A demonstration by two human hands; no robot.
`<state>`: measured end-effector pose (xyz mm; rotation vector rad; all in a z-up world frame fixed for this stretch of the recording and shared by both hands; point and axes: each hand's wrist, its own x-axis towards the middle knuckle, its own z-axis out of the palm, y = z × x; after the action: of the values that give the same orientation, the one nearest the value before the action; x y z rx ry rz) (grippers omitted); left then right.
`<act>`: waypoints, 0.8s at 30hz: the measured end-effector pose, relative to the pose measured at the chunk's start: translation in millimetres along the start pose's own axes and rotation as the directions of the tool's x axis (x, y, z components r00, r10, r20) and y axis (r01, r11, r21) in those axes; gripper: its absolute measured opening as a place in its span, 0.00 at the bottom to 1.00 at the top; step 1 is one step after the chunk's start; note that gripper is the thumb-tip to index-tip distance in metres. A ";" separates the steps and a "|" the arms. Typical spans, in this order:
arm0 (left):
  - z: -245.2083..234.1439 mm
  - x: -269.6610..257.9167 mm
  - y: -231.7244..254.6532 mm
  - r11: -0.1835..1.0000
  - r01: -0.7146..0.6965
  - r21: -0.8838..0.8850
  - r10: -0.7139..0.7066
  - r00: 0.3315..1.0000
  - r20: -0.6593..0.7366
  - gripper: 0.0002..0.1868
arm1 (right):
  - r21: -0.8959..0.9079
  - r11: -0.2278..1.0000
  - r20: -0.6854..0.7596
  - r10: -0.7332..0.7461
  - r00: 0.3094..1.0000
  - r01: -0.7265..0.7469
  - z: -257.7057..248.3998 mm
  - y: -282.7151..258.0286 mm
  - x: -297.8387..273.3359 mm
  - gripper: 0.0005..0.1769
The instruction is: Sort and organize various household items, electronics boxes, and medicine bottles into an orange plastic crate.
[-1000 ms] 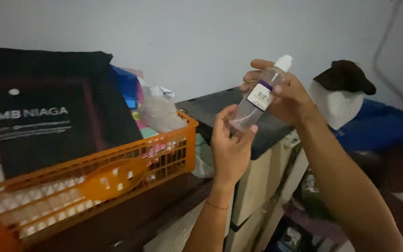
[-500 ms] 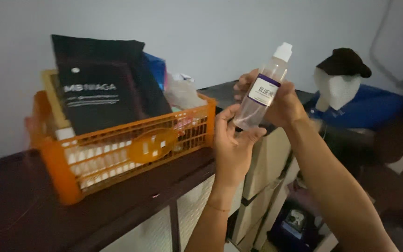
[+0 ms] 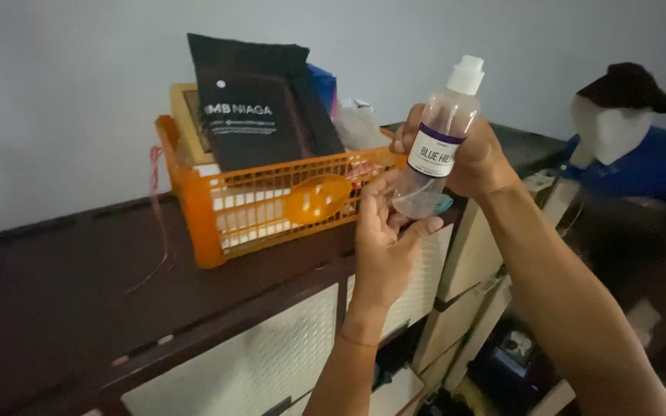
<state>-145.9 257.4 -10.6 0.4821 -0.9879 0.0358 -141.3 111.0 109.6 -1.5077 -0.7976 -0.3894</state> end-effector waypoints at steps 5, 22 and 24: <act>-3.2 -9.3 27.9 0.983 0.024 0.184 -0.016 0.999 -0.046 0.36 | 0.044 0.994 0.232 -0.104 0.967 0.097 42.4 -16.2 -2.9 0.38; -46.2 -19.6 50.6 0.998 0.020 -0.060 -0.020 1.000 -0.009 0.34 | -0.329 0.939 0.254 -0.011 0.967 0.097 78.4 -17.3 19.6 0.41; -48.8 -17.4 61.1 1.000 -0.002 0.023 0.002 1.000 0.000 0.37 | -0.409 0.907 0.212 -0.009 0.977 0.097 84.1 -20.8 30.5 0.40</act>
<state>-131.8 335.2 -23.9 0.5026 -0.9889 0.0488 -153.0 198.4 135.3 -1.9541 -0.9620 -0.4716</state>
